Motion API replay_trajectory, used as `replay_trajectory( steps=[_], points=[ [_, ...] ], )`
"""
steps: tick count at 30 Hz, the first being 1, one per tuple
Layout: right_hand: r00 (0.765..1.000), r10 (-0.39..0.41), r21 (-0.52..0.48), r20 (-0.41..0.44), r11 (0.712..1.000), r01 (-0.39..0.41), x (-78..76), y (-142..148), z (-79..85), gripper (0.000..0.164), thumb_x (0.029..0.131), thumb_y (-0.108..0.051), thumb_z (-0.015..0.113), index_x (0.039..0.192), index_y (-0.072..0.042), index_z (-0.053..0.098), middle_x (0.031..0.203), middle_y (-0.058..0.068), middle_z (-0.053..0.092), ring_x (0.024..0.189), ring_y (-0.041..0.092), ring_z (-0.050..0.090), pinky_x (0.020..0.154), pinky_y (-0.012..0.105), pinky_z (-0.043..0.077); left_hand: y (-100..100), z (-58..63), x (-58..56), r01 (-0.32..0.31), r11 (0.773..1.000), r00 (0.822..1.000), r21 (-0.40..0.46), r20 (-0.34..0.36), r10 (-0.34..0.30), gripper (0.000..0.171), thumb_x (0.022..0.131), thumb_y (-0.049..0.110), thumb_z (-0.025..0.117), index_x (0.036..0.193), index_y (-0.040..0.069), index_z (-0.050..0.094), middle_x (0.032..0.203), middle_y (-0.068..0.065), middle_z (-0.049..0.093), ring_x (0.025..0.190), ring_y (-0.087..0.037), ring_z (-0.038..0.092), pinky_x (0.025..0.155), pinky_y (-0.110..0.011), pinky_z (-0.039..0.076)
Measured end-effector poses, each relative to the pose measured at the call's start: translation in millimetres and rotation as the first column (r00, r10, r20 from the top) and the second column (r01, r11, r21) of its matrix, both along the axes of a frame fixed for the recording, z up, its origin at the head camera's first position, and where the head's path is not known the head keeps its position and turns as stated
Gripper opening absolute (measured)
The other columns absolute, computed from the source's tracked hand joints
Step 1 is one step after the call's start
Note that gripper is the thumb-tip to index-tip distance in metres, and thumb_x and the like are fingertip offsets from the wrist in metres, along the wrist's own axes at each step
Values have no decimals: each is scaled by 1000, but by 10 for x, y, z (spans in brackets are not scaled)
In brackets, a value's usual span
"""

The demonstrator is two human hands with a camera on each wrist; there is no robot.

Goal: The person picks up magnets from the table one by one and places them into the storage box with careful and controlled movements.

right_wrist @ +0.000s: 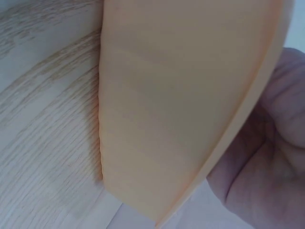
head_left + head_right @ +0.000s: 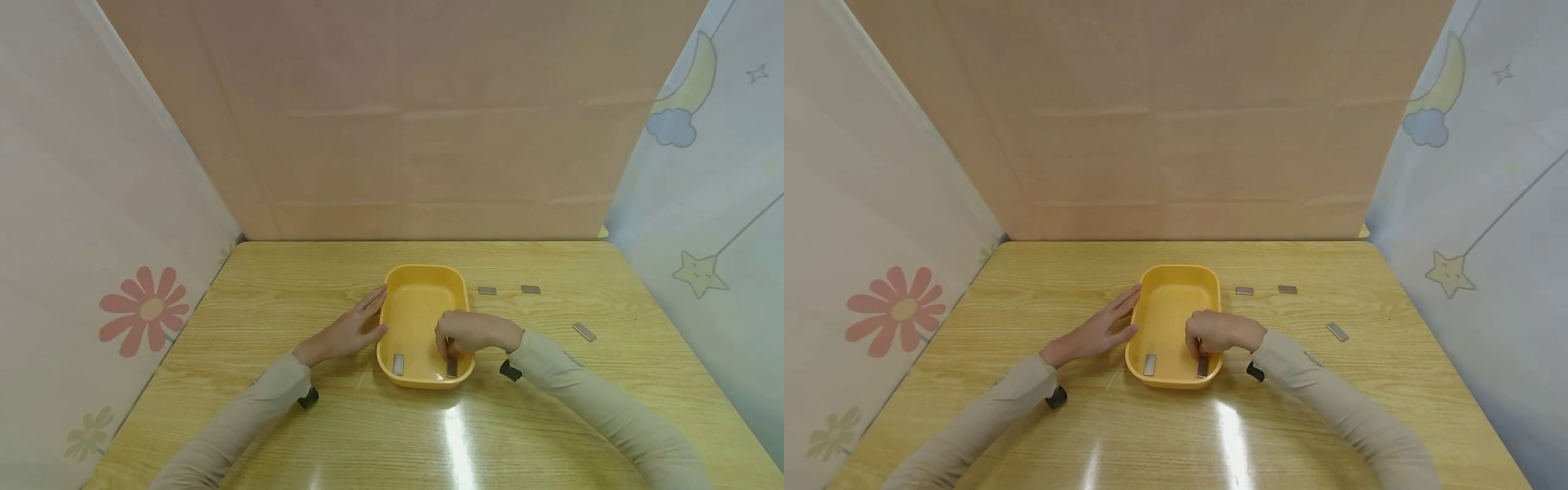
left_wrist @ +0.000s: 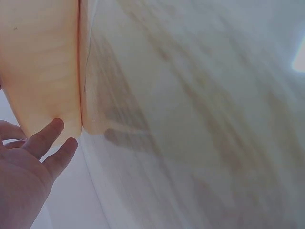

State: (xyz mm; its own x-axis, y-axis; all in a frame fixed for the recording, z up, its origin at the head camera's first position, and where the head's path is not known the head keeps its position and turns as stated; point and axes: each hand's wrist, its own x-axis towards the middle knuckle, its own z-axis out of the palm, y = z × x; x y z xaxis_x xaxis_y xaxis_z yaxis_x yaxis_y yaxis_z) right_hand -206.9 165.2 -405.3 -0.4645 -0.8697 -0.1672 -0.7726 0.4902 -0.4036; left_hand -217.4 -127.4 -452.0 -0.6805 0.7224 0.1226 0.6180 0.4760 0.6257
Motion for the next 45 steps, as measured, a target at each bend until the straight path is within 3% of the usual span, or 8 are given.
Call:
replay_trajectory(
  steps=[10, 26, 33, 36, 45],
  points=[
    [999, 34, -28, -21, 999, -35, -4, 5, 5, 27, 71, 16, 67, 75, -9, 78, 76, -4, 70, 71, 12, 63, 66, 21, 50, 4, 15, 6, 2, 1000, 1000, -1, 0, -2, 75, 106, 38, 47, 158, 2, 7, 166, -10, -2, 148, -33, 14, 112, -54, 28],
    [1000, 15, -65, -8, 998, -15, -1, 28, 3, 26, 73, 16, 67, 79, -7, 78, 79, -3, 71, 71, 6, 61, 64, 18, 50, 6, -3, 1, 0, 1000, 1000, 6, 7, 0, 74, 106, 38, 46, 157, 1, 8, 166, -9, -2, 148, -33, 14, 112, -55, 26],
    [999, 36, -101, 1, 994, -36, -5, 24, 19, 28, 68, 20, 60, 67, -6, 69, 64, -5, 54, 60, 3, 39, 56, 17, 37, 19, 18, 11, -7, 1000, 1000, 3, 3, 7, 74, 106, 38, 46, 157, -2, 10, 166, -10, 0, 148, -33, 14, 112, -54, 27],
    [999, 39, -107, 2, 993, -38, -5, 27, 27, 26, 69, 20, 61, 66, -5, 67, 63, -5, 49, 60, 3, 36, 55, 17, 34, 18, 14, 11, -9, 1000, 1000, 1, -2, 9, 74, 106, 38, 46, 157, -2, 10, 166, -10, 0, 148, -33, 14, 112, -55, 27],
    [1000, 1, -106, -1, 994, -1, 22, 52, 91, 20, 75, 15, 70, 76, -5, 74, 74, -2, 67, 67, 8, 55, 64, 19, 47, 18, 14, 9, -13, 1000, 1000, 1, 3, 13, 74, 106, 41, 45, 157, -1, 10, 166, -8, 0, 149, -29, 12, 113, -52, 26]
  ],
)
